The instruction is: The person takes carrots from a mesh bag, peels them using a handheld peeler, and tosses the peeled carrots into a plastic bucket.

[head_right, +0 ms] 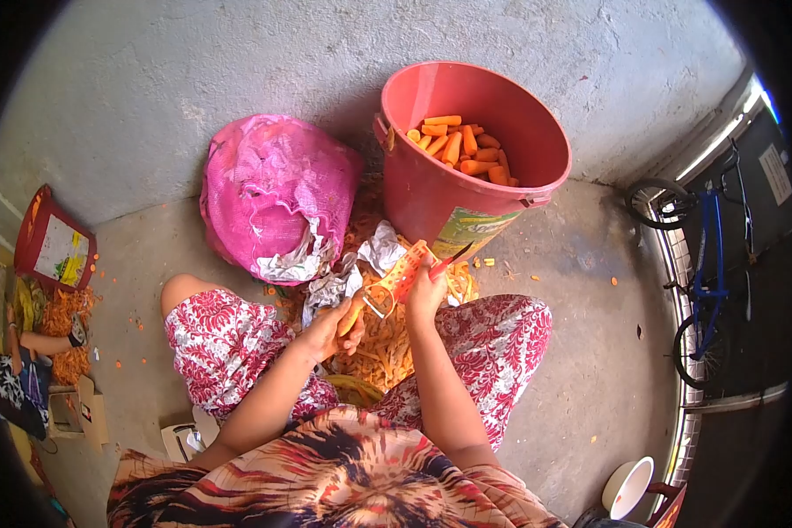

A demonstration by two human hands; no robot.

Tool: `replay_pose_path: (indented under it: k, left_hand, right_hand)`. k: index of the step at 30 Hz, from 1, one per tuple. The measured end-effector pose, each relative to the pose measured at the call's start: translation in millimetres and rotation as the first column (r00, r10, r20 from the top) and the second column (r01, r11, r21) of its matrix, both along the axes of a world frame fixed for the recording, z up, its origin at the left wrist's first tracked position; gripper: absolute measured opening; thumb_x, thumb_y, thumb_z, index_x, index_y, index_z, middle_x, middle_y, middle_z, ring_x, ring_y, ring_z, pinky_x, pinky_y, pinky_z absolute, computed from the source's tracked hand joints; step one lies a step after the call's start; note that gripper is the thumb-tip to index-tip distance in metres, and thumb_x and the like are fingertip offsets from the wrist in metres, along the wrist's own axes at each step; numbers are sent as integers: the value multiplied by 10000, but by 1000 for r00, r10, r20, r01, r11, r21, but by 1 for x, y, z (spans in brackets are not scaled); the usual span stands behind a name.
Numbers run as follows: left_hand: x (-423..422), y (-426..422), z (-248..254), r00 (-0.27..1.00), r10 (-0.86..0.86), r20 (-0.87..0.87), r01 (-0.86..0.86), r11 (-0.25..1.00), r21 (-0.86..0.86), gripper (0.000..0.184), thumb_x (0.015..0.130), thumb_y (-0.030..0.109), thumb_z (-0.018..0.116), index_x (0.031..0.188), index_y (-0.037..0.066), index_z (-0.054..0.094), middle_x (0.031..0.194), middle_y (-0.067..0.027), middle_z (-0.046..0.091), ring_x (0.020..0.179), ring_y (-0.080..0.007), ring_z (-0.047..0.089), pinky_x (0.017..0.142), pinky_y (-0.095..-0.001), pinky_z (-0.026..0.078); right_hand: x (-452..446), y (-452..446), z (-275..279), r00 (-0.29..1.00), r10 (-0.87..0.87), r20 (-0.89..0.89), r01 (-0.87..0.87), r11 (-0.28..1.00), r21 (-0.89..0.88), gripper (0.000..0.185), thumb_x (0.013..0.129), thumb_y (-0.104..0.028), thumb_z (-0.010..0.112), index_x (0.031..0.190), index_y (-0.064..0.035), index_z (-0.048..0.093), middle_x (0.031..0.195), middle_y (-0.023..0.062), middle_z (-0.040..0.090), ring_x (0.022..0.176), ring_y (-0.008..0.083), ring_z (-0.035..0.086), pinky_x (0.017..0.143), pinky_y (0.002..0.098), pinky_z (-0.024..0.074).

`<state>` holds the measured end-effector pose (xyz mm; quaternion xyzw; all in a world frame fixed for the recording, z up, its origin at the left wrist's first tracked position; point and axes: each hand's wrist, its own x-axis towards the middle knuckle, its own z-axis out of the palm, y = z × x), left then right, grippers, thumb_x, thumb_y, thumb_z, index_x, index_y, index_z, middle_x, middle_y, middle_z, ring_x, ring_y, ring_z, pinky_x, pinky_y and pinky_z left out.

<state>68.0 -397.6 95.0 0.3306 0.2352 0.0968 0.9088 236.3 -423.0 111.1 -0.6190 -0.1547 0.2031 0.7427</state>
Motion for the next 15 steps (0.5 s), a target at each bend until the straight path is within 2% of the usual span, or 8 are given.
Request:
replay_pose_path:
  k: [3,6,8,10,12,13,14,15]
  left_hand:
    - [8,-5,1,995,103,3,-102,987,-123,382,821,475,368,763,110,467,591,14,410,448,-101,362,435,-253,324]
    - [13,-12,12,985,135,-110,-166,918,-361,358,813,470,383,734,132,476,565,17,405,437,-105,354,430,-260,315]
    - [10,-10,-11,996,73,55,-41,897,-441,325,809,463,384,759,156,477,566,28,394,423,-88,342,417,-245,303]
    - [6,-8,-18,967,28,255,101,873,-478,326,808,465,382,761,155,471,567,37,388,423,-75,336,409,-237,290]
    - [7,-8,-12,990,7,138,53,903,-426,334,808,470,379,762,150,462,566,43,379,424,-64,329,402,-228,282]
    - [6,-7,-7,997,-1,78,32,917,-397,339,808,473,378,763,147,458,566,46,374,424,-59,326,399,-223,277]
    - [5,-6,-8,992,-18,122,62,930,-364,338,809,474,375,763,148,454,565,45,368,420,-58,322,397,-222,277]
    - [4,-6,-9,985,-36,167,90,940,-330,337,810,474,372,763,149,450,564,44,363,416,-57,318,395,-221,277]
  right_hand:
    - [-14,0,7,1000,18,-9,-17,999,33,269,856,-247,449,641,-85,441,533,-56,376,471,32,321,410,212,267]
    - [-22,-2,3,994,78,79,-77,997,-14,239,857,-230,444,683,-67,456,556,-54,375,498,39,315,436,212,267]
    - [-32,-5,15,980,134,147,-123,989,-82,218,863,-213,430,786,-25,508,608,-52,393,544,45,334,484,202,295]
    - [-32,-5,8,940,142,310,-89,980,-177,211,858,-193,431,781,-13,509,590,-32,391,535,66,338,478,226,308]
    - [-31,-6,6,874,149,463,-32,967,-252,214,855,-193,436,780,-7,512,586,-18,400,536,78,353,479,242,322]
    - [-24,-2,0,876,95,472,33,966,-256,221,851,-183,433,751,6,487,572,66,431,526,151,394,489,294,344]
    - [-9,5,-11,876,41,481,97,961,-260,232,847,-174,430,722,18,462,558,149,462,516,224,435,498,346,366]
    - [11,12,-18,834,-91,544,182,976,-116,236,848,-186,427,736,20,457,574,164,485,501,257,437,496,341,373]
